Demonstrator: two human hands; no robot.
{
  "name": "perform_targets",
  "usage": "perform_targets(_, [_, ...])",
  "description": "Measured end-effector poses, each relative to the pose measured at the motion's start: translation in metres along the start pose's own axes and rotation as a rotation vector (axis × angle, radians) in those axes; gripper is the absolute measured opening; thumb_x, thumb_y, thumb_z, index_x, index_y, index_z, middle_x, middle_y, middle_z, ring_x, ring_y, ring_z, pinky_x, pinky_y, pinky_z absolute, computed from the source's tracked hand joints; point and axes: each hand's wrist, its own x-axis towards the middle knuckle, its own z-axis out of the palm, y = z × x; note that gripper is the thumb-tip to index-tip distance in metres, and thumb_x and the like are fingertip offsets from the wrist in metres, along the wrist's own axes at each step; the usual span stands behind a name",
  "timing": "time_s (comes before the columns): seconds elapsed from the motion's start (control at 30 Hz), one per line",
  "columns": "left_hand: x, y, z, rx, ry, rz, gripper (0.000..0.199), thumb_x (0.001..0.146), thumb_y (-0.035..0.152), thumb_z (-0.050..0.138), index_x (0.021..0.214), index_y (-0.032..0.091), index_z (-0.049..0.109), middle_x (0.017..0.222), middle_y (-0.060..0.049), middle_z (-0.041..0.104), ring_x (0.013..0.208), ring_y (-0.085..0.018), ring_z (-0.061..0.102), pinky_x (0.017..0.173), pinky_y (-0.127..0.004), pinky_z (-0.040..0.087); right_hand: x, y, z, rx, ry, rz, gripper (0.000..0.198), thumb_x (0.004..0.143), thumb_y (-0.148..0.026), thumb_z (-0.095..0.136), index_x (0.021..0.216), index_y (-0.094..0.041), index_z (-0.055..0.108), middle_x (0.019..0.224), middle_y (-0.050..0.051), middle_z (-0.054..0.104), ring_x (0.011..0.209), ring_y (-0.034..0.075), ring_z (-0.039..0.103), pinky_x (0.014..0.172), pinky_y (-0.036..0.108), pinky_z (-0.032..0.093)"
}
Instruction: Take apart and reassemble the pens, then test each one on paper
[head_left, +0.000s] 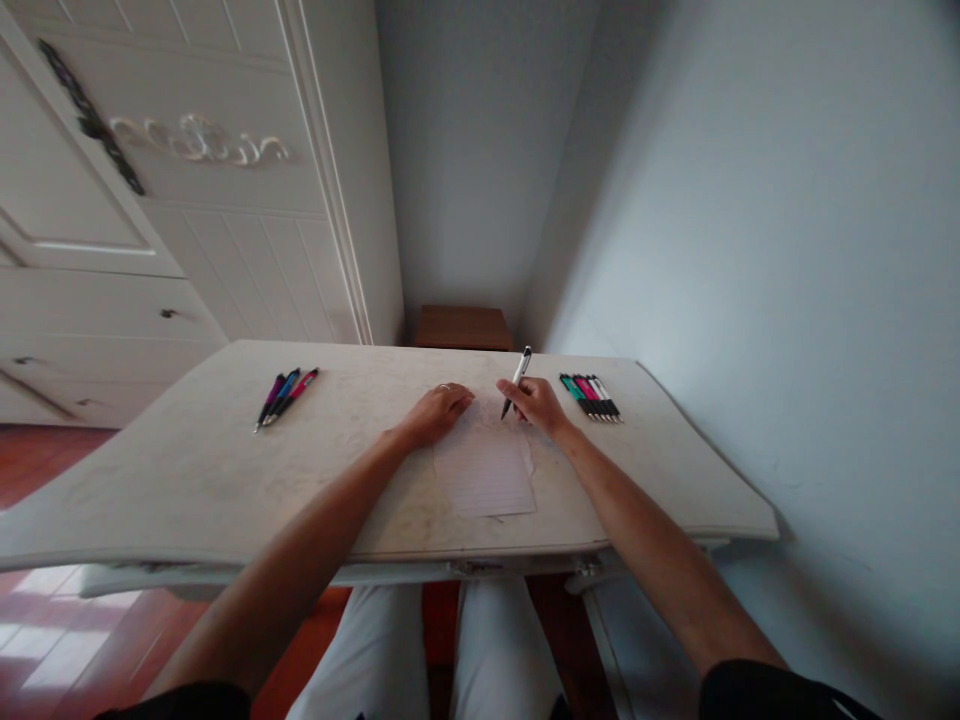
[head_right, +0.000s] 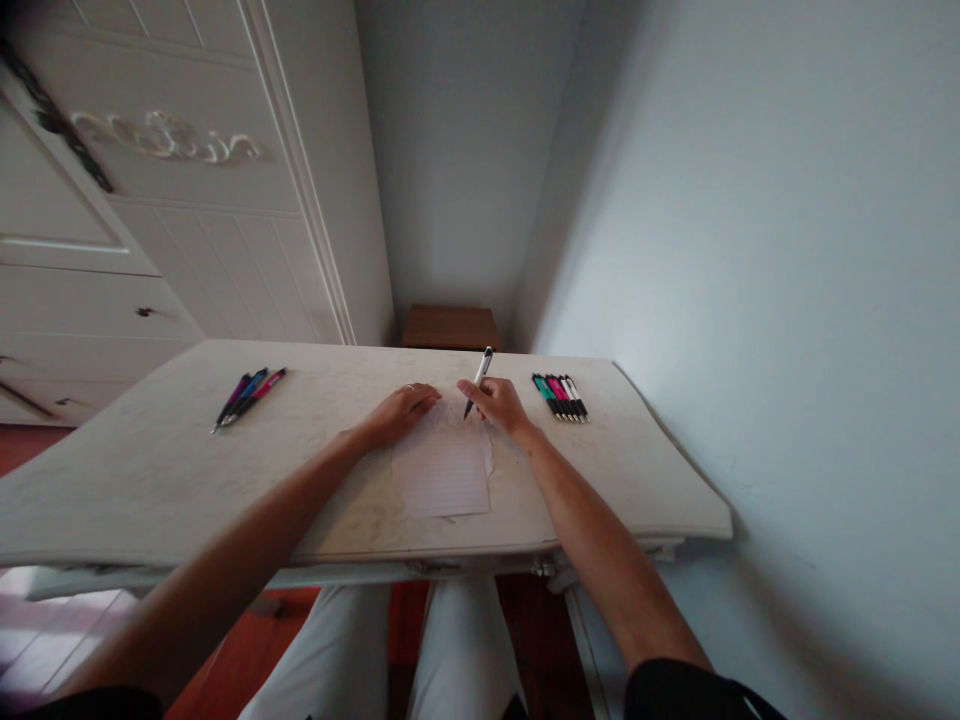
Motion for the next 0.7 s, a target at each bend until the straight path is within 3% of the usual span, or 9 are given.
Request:
perform_targets(0.23, [-0.006, -0.013, -0.002, -0.032, 0.048, -0.107, 0.027, 0.088, 0.018, 0.046, 0.105, 0.015, 0.067, 0.109, -0.01, 0.068, 0.104, -0.021, 0.062, 0.097, -0.035, 0.047, 0.0, 0.002, 0.003, 0.062, -0.032, 0.041, 0.059, 0.075, -0.072, 0.055, 0.054, -0.018, 0.048, 0.042, -0.001, 0.051, 0.031, 0.007, 0.041, 0.033, 0.019, 0.031])
perform_targets(0.47, [-0.011, -0.017, -0.002, -0.049, 0.065, -0.03, 0.027, 0.088, 0.018, 0.044, 0.098, 0.016, 0.07, 0.107, -0.009, 0.068, 0.103, -0.02, 0.061, 0.098, -0.034, 0.047, 0.001, 0.005, 0.004, 0.05, -0.05, 0.016, 0.059, 0.076, -0.072, 0.054, 0.059, -0.016, 0.054, 0.045, 0.0, 0.053, 0.033, 0.008, 0.044, 0.033, 0.019, 0.032])
perform_targets(0.7, [-0.024, -0.028, -0.011, -0.06, 0.024, -0.011, 0.035, 0.09, 0.021, 0.041, 0.114, 0.016, 0.067, 0.122, -0.01, 0.064, 0.115, -0.021, 0.058, 0.104, -0.038, 0.043, 0.002, 0.011, 0.007, 0.049, -0.022, 0.022, 0.056, 0.078, -0.068, 0.056, 0.061, -0.015, 0.057, 0.045, 0.0, 0.053, 0.034, 0.008, 0.045, 0.034, 0.02, 0.033])
